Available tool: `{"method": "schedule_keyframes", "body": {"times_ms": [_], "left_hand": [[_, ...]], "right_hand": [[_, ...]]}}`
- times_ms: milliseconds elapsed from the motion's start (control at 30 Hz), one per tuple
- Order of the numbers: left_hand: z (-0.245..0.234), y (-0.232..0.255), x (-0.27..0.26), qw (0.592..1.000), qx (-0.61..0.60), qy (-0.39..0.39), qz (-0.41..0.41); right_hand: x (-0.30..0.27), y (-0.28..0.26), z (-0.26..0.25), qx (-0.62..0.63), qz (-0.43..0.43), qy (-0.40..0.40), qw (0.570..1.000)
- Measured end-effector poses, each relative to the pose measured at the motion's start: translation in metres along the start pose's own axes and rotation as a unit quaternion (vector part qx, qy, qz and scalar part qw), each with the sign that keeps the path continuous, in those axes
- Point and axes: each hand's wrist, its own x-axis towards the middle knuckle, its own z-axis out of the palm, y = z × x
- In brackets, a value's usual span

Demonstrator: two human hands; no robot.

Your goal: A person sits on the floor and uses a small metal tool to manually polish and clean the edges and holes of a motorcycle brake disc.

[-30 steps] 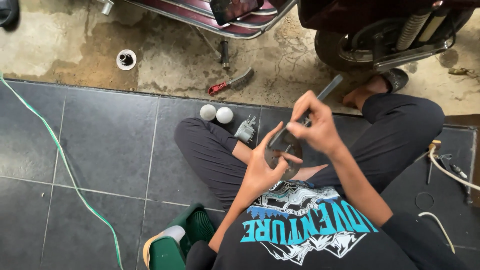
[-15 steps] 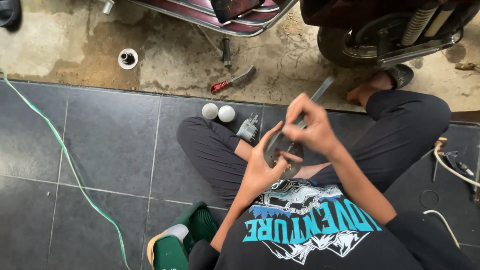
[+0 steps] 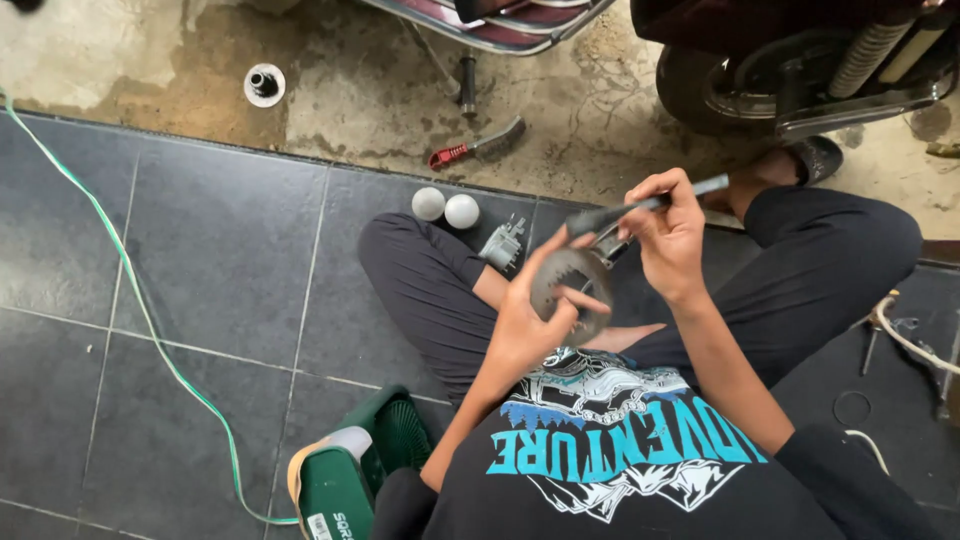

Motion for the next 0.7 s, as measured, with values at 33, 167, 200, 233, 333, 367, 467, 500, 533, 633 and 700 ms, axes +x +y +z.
{"method": "schedule_keyframes", "body": {"times_ms": [33, 167, 200, 233, 333, 367, 467, 500, 533, 633, 700], "left_hand": [[-0.003, -0.004, 0.001, 1.0, -0.012, 0.007, 0.013], [-0.007, 0.001, 0.009, 0.996, 0.021, 0.064, 0.057], [-0.006, 0.004, 0.011, 0.996, 0.02, 0.066, 0.055], [-0.004, 0.007, 0.013, 0.993, 0.047, 0.081, 0.076], [-0.006, 0.005, 0.02, 0.983, 0.116, 0.099, 0.1], [-0.006, 0.004, 0.024, 0.977, 0.155, 0.101, 0.108], [-0.006, 0.005, 0.029, 0.959, 0.231, 0.098, 0.135], [-0.006, 0.009, 0.031, 0.959, 0.232, 0.094, 0.134], [-0.005, 0.012, 0.031, 0.947, 0.258, 0.12, 0.152], [0.003, 0.053, 0.022, 0.897, 0.366, 0.173, 0.178], [0.008, 0.084, -0.001, 0.854, 0.444, 0.201, 0.183]], "right_hand": [[-0.003, 0.003, 0.0, -0.018, -0.001, 0.019, 1.0], [-0.005, -0.018, 0.014, -0.138, 0.093, 0.053, 0.985], [-0.01, -0.011, 0.012, -0.139, 0.096, 0.052, 0.984], [-0.015, -0.004, 0.01, -0.108, 0.162, 0.019, 0.981], [-0.031, 0.02, 0.006, -0.04, 0.251, -0.018, 0.967], [-0.035, 0.027, 0.005, -0.005, 0.27, -0.023, 0.963], [-0.031, 0.033, 0.002, 0.009, 0.25, -0.001, 0.968], [-0.029, 0.032, -0.001, 0.01, 0.249, 0.003, 0.968], [-0.028, 0.032, -0.003, 0.023, 0.245, 0.032, 0.969], [-0.022, 0.021, -0.01, 0.043, 0.254, 0.057, 0.964], [-0.023, 0.015, -0.013, 0.048, 0.27, 0.052, 0.96]]}}
